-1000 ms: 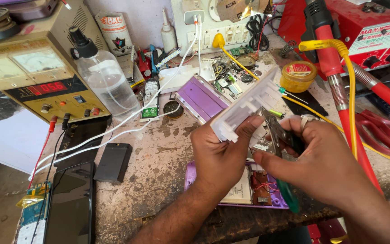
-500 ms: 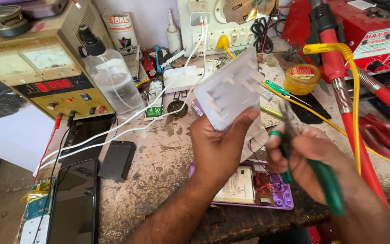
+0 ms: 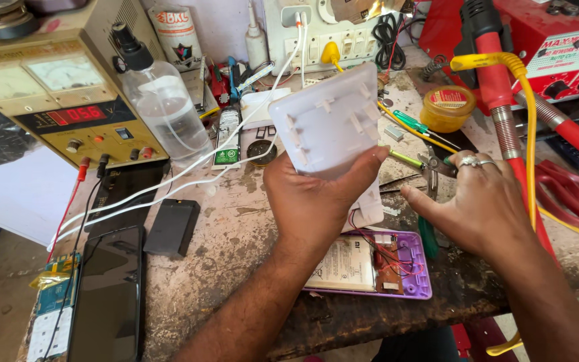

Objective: The person uses wire cutters to trim plastic tabs from a white plastic housing. They then place a battery into a purple electronics case and fit the modified white housing over it, aligning the parts.

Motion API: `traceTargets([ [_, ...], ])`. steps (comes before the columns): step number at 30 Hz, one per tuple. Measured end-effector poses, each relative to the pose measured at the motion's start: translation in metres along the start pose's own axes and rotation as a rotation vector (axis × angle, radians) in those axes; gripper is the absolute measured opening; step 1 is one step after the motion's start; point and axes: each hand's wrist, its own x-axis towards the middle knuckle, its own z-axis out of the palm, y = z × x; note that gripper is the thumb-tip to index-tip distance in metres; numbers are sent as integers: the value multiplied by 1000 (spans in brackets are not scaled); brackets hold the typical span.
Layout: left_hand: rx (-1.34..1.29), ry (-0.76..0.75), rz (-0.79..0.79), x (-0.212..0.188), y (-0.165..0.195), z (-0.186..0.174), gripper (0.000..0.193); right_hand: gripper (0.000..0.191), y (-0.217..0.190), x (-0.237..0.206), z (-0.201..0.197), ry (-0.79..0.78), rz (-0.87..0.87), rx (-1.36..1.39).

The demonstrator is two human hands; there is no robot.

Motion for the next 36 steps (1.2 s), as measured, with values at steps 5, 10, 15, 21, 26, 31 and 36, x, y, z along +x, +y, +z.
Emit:
traceTargets([
  [5, -25, 3, 14, 4, -1, -1, 22, 109, -1, 6, 1, -63, -6, -133],
  [10, -7, -41, 38, 5, 0, -6, 25, 109, -15, 7, -19, -192, 271, 3],
  [15, -115, -98, 36, 4, 2, -12, 30, 88, -20, -7, -30, 96, -135, 810],
  [21, -484, -35, -34, 5, -13, -17, 52, 99, -23, -3, -25, -169, -48, 1664],
  [26, -716, -26, 31, 8, -35, -23, 58, 100, -14, -20, -15, -581, -171, 2003],
  [31, -804, -268, -36, 9, -40, -30, 56, 83, -6, -27, 0, -439, -105, 2034],
  [36, -565, -443, -57, 21, -23, -40, 93, 62, -3, -29, -13, -371, -334, 2054],
])
